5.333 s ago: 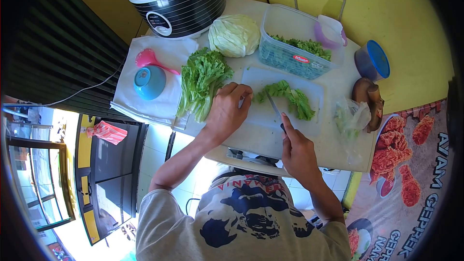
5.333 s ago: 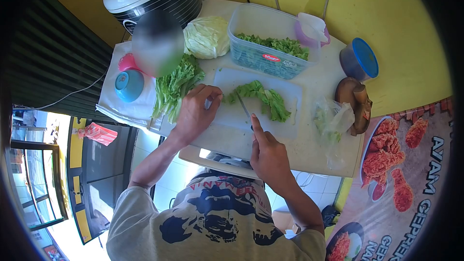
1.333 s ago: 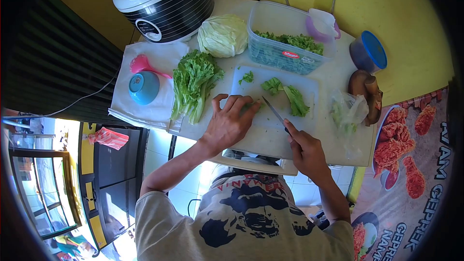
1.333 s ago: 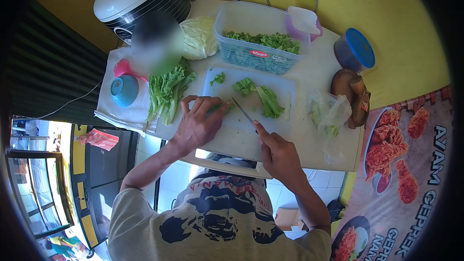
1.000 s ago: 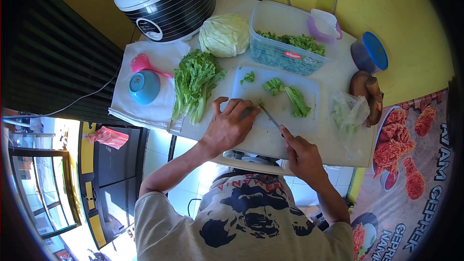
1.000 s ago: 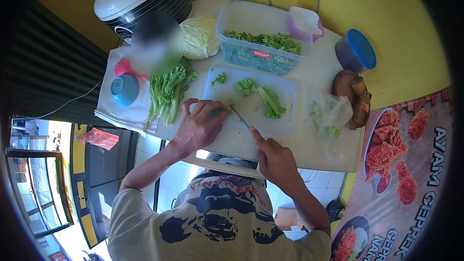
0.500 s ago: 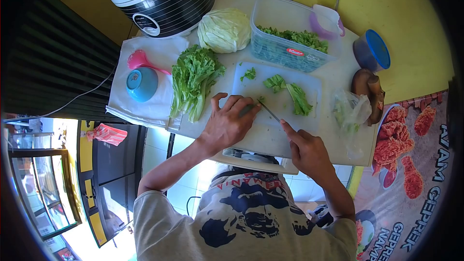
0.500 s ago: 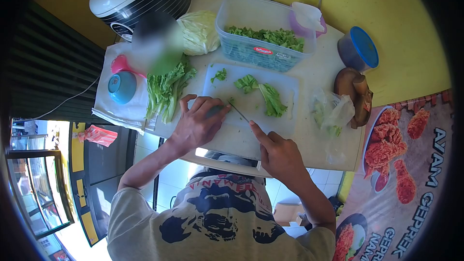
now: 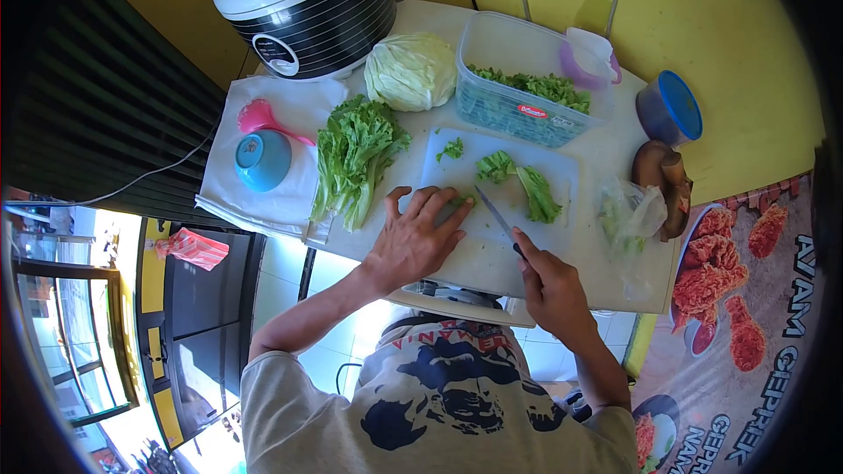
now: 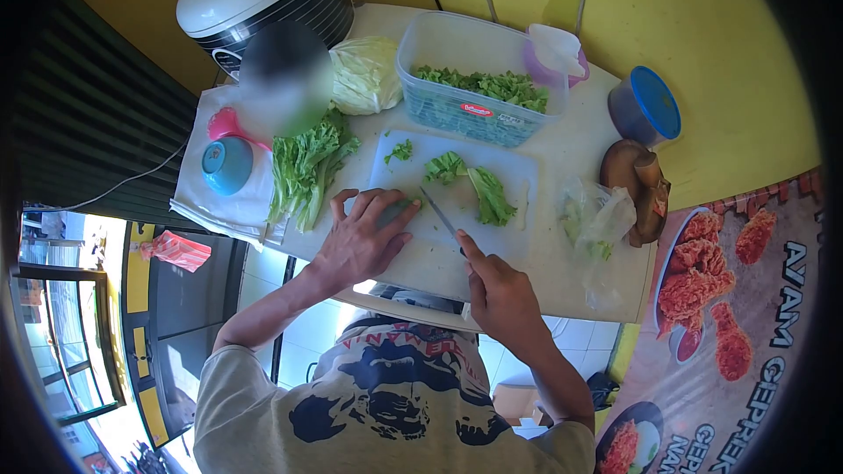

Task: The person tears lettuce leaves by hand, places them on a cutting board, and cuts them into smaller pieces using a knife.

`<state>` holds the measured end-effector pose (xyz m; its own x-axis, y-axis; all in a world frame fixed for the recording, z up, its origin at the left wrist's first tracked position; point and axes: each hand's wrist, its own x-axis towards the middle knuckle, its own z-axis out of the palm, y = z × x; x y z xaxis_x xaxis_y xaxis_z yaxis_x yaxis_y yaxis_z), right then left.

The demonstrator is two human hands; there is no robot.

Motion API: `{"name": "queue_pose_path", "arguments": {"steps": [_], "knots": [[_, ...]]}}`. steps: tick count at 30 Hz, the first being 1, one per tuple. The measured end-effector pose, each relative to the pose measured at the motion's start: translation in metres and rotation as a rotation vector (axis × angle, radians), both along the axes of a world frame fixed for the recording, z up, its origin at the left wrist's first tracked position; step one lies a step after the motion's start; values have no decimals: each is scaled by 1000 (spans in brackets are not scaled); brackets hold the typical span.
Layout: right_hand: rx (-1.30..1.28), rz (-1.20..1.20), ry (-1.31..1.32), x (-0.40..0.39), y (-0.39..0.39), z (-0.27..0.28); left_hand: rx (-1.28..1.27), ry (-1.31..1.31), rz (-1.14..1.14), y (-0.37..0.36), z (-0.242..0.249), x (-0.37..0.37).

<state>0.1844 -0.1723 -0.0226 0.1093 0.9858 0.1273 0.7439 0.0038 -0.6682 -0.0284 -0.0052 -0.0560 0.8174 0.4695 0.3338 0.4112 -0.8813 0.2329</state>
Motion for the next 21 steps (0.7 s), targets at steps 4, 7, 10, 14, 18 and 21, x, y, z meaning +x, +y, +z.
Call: {"name": "queue_pose_path", "arguments": {"steps": [4, 7, 10, 14, 18, 21], "knots": [[-79, -6, 20, -9, -5, 7, -44, -25, 22, 0, -1, -1], [-66, 16, -53, -5, -7, -3, -54, -42, 13, 2, -1, -5], [-44, 14, -154, -5, -5, -9, -12, -19, -19, 4, -2, -9], [10, 6, -117, -10, -2, -7, -13, -11, -27, 6, -2, -8], [-100, -10, -70, -15, -1, -3, -19, -8, -34, 7, -1, -8], [-112, 4, -104, -14, -3, -9, -21, 0, -36, 8, 1, -7]]}}
